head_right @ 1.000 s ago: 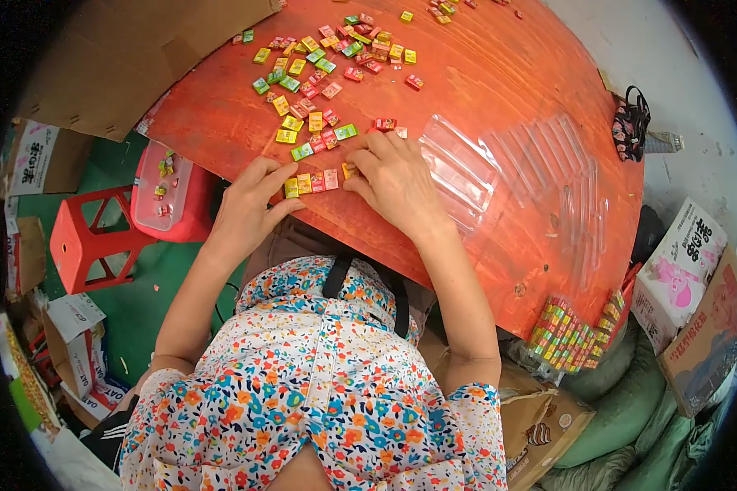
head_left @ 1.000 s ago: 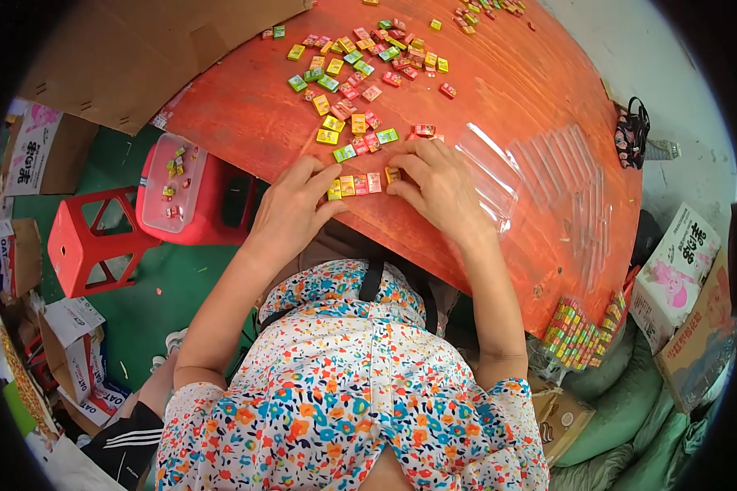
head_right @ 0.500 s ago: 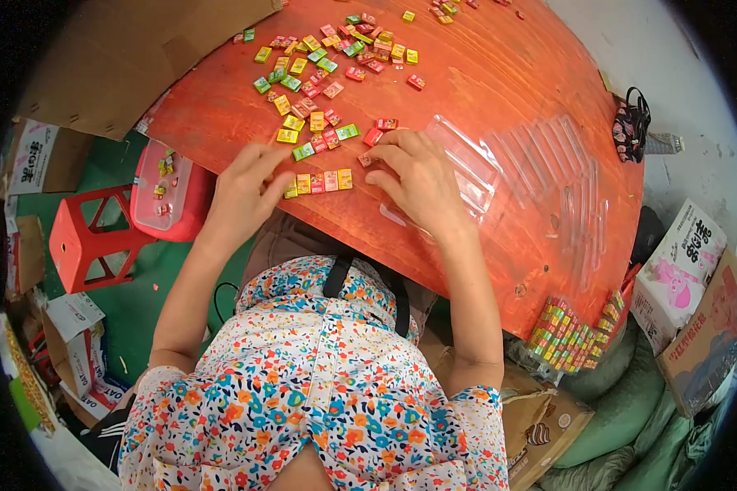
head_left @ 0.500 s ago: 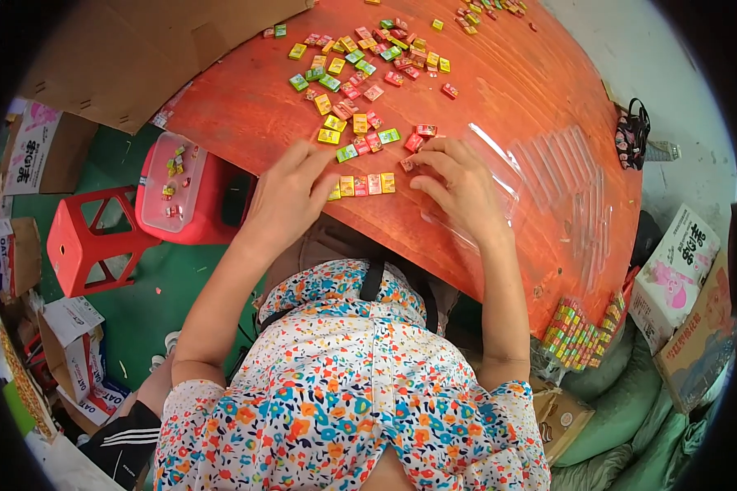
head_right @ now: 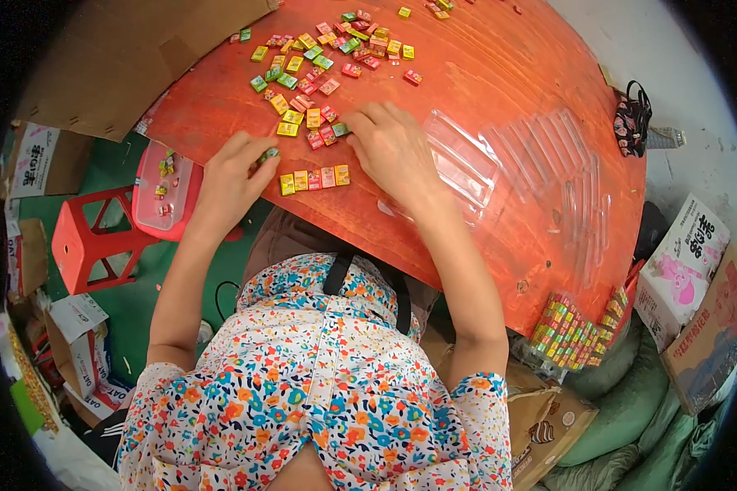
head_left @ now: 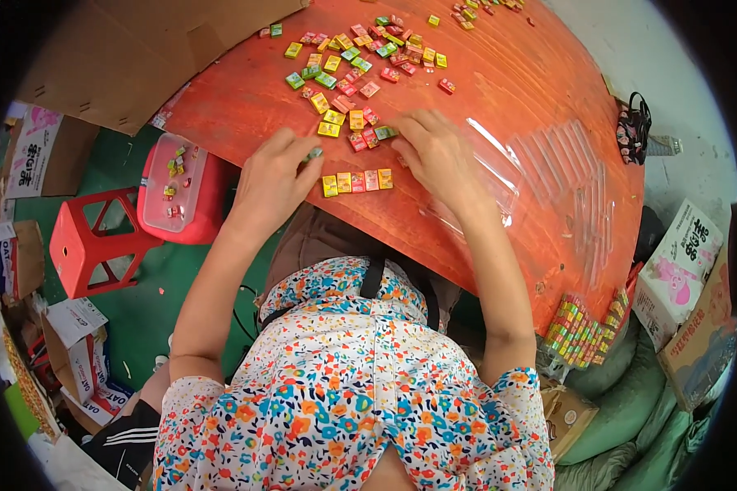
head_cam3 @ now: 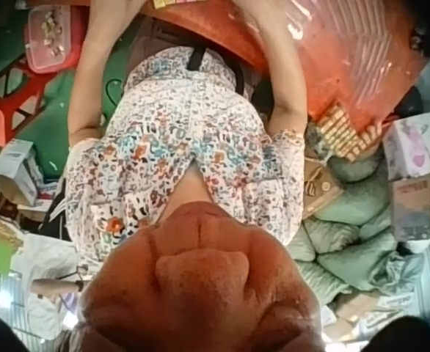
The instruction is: Sorting and placing small colorful square objects into transparent plastic trays at a workbench.
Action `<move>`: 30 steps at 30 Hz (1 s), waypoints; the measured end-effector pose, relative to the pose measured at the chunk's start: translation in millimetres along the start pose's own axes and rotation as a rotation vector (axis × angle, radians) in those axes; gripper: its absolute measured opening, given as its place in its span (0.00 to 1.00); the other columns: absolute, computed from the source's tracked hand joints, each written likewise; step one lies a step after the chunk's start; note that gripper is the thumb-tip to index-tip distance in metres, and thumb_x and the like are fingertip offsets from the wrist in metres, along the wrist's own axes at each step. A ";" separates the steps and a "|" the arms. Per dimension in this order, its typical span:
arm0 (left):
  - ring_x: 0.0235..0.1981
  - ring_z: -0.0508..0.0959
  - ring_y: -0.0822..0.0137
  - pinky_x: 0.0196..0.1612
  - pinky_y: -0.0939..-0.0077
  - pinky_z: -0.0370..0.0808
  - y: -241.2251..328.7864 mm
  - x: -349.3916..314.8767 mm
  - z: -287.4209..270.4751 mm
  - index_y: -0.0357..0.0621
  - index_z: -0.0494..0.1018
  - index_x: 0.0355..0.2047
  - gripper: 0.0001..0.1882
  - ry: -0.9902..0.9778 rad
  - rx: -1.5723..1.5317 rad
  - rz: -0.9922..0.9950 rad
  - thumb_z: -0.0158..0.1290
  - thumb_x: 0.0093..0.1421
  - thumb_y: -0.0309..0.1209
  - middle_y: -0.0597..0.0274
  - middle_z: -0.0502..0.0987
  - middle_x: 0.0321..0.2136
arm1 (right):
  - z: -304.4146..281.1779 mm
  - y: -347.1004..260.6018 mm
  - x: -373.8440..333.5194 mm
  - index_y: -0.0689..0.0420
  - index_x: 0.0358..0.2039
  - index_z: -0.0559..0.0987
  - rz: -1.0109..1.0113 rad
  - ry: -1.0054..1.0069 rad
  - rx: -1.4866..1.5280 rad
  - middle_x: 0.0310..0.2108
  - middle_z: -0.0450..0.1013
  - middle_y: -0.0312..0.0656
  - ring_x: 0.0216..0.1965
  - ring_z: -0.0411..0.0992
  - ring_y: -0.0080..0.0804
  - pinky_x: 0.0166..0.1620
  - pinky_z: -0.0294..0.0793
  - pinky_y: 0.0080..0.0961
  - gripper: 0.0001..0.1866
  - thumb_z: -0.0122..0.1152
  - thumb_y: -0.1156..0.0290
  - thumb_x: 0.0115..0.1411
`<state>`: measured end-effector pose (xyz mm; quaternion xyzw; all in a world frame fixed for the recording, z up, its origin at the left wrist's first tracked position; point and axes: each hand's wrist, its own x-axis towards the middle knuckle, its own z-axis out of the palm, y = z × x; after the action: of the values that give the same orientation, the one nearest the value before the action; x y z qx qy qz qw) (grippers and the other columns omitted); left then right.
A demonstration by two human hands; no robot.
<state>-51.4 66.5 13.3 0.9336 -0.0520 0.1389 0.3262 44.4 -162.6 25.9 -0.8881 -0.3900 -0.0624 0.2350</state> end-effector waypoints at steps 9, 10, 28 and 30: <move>0.29 0.76 0.50 0.30 0.58 0.72 0.5 -26.7 -5.5 0.40 0.75 0.35 0.17 -0.171 -0.039 -0.095 0.64 0.51 0.37 0.53 0.71 0.27 | -12.7 -13.3 -14.3 0.58 0.39 0.79 0.024 -0.008 -0.132 0.34 0.75 0.43 0.37 0.73 0.45 0.40 0.73 0.38 0.11 0.63 0.71 0.55; 0.29 0.76 0.50 0.30 0.58 0.72 0.5 -26.0 -4.7 0.40 0.75 0.35 0.17 -0.159 -0.041 -0.063 0.64 0.50 0.38 0.54 0.71 0.27 | -17.3 -18.7 -24.9 0.58 0.39 0.79 0.053 -0.018 -0.067 0.33 0.75 0.44 0.36 0.73 0.45 0.39 0.74 0.39 0.11 0.63 0.70 0.55; 0.33 0.78 0.52 0.34 0.60 0.74 3.8 -26.7 2.9 0.38 0.76 0.41 0.19 -0.152 -0.137 -0.049 0.65 0.49 0.32 0.54 0.71 0.34 | -1.9 -25.0 -41.9 0.57 0.39 0.78 0.107 -0.040 -0.062 0.32 0.76 0.43 0.34 0.76 0.44 0.35 0.74 0.37 0.16 0.68 0.63 0.52; 0.34 0.78 0.52 0.34 0.59 0.74 3.6 -25.9 4.2 0.38 0.76 0.41 0.19 -0.141 -0.145 -0.062 0.65 0.49 0.32 0.54 0.71 0.35 | -3.1 -24.0 -39.5 0.56 0.40 0.78 0.090 -0.073 -0.088 0.32 0.76 0.43 0.34 0.76 0.44 0.36 0.74 0.37 0.17 0.69 0.63 0.52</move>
<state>-75.9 61.2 4.7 0.9161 -0.0558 0.0587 0.3927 0.1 -176.2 25.9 -0.9159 -0.3548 -0.0366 0.1843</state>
